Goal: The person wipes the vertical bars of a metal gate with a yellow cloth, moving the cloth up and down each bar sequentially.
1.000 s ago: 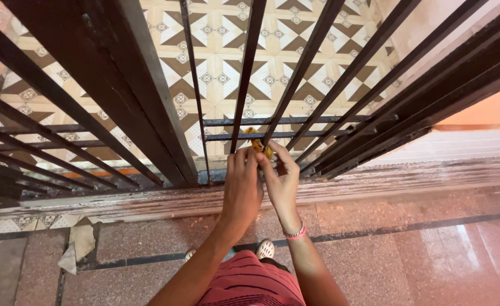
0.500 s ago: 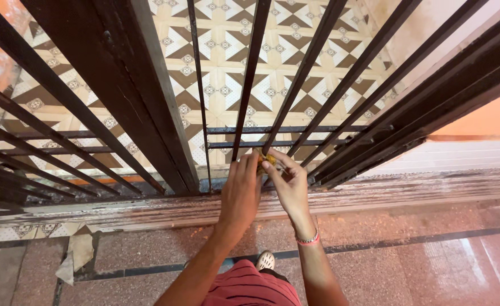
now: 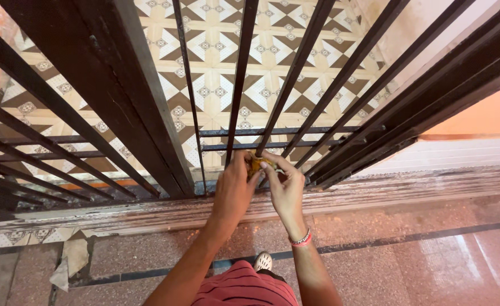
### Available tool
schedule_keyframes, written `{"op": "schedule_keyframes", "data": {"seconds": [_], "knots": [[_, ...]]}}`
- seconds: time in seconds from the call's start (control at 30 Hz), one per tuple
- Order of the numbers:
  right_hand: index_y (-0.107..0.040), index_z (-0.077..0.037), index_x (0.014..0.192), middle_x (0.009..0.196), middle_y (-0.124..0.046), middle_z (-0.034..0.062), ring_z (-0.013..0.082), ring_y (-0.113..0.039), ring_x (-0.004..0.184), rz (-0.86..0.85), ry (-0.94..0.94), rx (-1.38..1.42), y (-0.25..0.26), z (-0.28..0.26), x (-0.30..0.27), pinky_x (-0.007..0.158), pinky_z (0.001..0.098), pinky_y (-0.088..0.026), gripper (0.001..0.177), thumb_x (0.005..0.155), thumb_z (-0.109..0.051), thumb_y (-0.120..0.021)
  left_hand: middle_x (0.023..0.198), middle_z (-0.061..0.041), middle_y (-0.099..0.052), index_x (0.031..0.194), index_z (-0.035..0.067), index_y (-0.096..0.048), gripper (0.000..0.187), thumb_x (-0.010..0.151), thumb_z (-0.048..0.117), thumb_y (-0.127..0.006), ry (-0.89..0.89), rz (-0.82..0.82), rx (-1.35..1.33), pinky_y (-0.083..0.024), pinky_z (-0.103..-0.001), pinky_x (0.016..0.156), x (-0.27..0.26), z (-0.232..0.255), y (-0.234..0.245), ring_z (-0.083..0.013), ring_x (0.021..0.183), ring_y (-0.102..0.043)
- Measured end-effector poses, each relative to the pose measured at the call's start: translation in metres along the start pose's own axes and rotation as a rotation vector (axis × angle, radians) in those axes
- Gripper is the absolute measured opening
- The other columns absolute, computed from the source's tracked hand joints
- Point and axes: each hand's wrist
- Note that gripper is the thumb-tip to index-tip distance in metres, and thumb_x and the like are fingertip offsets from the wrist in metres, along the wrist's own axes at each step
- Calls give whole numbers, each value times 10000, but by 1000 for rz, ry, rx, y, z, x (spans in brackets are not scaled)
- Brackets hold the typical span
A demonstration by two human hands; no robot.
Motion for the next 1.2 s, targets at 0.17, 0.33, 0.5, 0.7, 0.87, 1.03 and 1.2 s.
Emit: {"op": "schedule_keyframes", "data": {"seconds": [0.17, 0.33, 0.5, 0.7, 0.87, 1.03, 1.2], "knots": [[-744, -19, 1209, 889, -728, 26, 44, -610, 770, -82, 25, 238, 2, 10, 5, 697, 199, -514, 230, 997, -1, -655, 1140, -248, -655, 1341, -45, -443, 522, 911, 99, -701, 18, -20, 36, -618, -444, 701, -4, -3, -8, -386, 903, -731], [-731, -18, 1170, 987, -775, 43, 72, -681, 882, -71, 83, 128, 5, 0, 2, 768, 219, -541, 221, 973, 23, -641, 1255, -210, -579, 1417, -8, -479, 475, 975, 116, -602, 100, -163, 142, -615, -380, 690, -1, -4, -3, -325, 850, -744], [-733, -11, 1134, 1076, -772, 91, 116, -711, 958, -88, 184, 16, 13, 1, 0, 794, 231, -554, 224, 967, 61, -602, 1186, -203, -539, 1210, -89, -545, 341, 1011, 186, -575, 102, -248, 272, -627, -377, 603, -4, -2, 1, -289, 733, -715], [-773, 10, 1043, 1183, -738, 146, 188, -699, 1129, -40, 409, 30, 10, 22, -6, 965, 301, -571, 213, 942, 94, -604, 1061, -163, -609, 1197, -38, -541, 268, 1045, 183, -537, 187, -234, -40, -614, -345, 640, -17, -18, -13, -260, 781, -691], [-736, 8, 1150, 1185, -711, 122, 179, -671, 1093, 15, 200, 348, 10, 31, -8, 950, 275, -552, 166, 1009, 20, -650, 1062, -178, -674, 1207, -47, -525, 333, 1003, 203, -610, -39, 18, -167, -608, -336, 696, -30, -24, -13, -249, 891, -720], [-692, -34, 1224, 1199, -693, 101, 170, -673, 1079, -15, 96, 404, 19, 38, -25, 887, 295, -590, 242, 984, -46, -661, 991, -115, -725, 1233, 0, -509, 338, 1007, 236, -592, 89, 45, -294, -598, -309, 675, -48, -21, 0, -194, 833, -739], [-646, -75, 1293, 1197, -694, 91, 204, -675, 1095, 80, 172, 343, 37, 35, -37, 950, 329, -609, 285, 1008, -66, -648, 898, -117, -698, 1218, 68, -624, 246, 1083, 256, -541, 215, 109, -381, -564, -302, 677, -57, -17, 12, -212, 796, -657]]}}
Point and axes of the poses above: each hand's wrist, its own x-axis towards the middle knuckle, its own y-axis out of the back of the hand, z = x × y
